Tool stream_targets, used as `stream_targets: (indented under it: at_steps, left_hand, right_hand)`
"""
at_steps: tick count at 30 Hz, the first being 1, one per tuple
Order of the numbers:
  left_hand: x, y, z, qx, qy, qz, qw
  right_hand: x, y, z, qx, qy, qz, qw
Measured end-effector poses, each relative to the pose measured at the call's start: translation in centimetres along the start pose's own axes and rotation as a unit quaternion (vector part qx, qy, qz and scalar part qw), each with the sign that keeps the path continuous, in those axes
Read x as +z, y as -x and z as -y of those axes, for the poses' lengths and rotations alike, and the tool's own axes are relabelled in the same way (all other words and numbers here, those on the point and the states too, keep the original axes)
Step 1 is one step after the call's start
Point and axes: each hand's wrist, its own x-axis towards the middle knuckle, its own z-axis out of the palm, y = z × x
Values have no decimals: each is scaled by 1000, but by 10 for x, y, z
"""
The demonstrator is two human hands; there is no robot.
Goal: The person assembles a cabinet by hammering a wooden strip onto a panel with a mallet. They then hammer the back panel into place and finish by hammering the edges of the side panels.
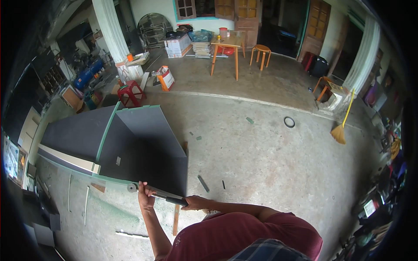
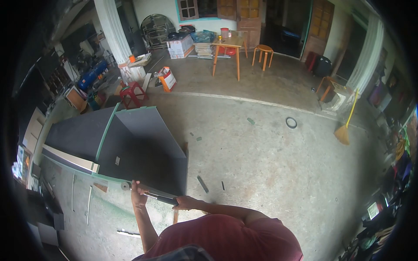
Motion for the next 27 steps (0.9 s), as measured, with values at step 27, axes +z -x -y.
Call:
stream_targets:
  at_steps: [27]
  left_hand:
    - [73,293,59,-9,-167,-25,986]
  right_hand:
    - [148,169,-69,-93,55,-10,994]
